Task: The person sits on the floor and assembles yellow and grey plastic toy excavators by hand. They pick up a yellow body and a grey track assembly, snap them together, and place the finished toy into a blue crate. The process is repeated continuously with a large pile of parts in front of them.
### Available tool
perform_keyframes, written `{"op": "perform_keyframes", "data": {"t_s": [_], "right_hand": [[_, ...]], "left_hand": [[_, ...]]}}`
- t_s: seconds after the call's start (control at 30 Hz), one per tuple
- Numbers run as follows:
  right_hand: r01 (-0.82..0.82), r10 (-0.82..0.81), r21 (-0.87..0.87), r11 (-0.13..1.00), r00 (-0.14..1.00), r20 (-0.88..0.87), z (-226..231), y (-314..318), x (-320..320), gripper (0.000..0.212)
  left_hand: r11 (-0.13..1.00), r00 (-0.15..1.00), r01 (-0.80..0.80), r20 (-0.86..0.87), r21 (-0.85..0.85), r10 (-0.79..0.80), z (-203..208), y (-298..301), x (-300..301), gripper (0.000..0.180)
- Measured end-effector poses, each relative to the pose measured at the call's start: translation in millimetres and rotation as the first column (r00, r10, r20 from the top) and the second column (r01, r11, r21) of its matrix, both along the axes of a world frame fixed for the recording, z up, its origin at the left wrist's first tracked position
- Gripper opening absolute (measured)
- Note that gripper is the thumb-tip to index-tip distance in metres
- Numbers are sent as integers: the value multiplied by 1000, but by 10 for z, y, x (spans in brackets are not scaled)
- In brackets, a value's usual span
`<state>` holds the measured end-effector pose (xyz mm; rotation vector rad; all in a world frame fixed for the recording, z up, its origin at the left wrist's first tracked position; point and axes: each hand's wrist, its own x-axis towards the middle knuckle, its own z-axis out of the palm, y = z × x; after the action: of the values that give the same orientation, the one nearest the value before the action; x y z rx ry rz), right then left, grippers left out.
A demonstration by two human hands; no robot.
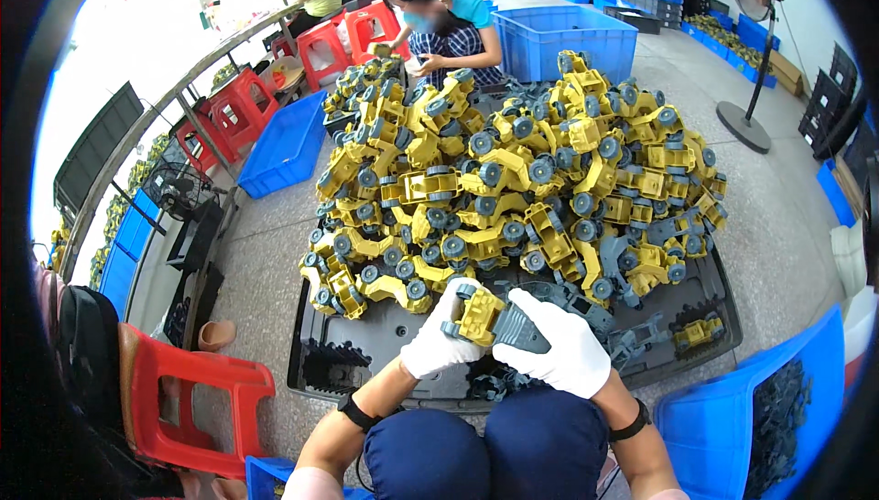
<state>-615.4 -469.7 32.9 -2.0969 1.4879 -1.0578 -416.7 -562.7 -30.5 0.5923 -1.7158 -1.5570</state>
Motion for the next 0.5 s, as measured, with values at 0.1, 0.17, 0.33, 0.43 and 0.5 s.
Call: {"op": "perform_keyframes", "data": {"t_s": [0.1, 0.17, 0.33, 0.43, 0.5], "right_hand": [[-62, 60, -80, 995, 998, -25, -34, -36, -6, 70], [-98, 99, -154, 983, 995, 2, -57, -79, 6, 72], [-143, 125, 157, 977, 986, 114, 56, -51, 26, 79], [-172, 159, 96, 980, 979, 126, 9, -84, 26, 81], [-183, 176, 80, 980, 980, 88, -3, -94, 12, 83]], "left_hand": [[993, 996, 20, -84, 116, -10, 55, 77, -10, 71], [980, 989, 45, -147, 195, -17, 98, 121, -6, 68], [851, 944, 211, -325, 482, -50, 57, 117, 43, 43], [945, 966, 166, -240, 283, -98, 63, 179, 32, 59], [994, 991, 72, -119, 85, -62, -100, 145, -1, 63]]}}
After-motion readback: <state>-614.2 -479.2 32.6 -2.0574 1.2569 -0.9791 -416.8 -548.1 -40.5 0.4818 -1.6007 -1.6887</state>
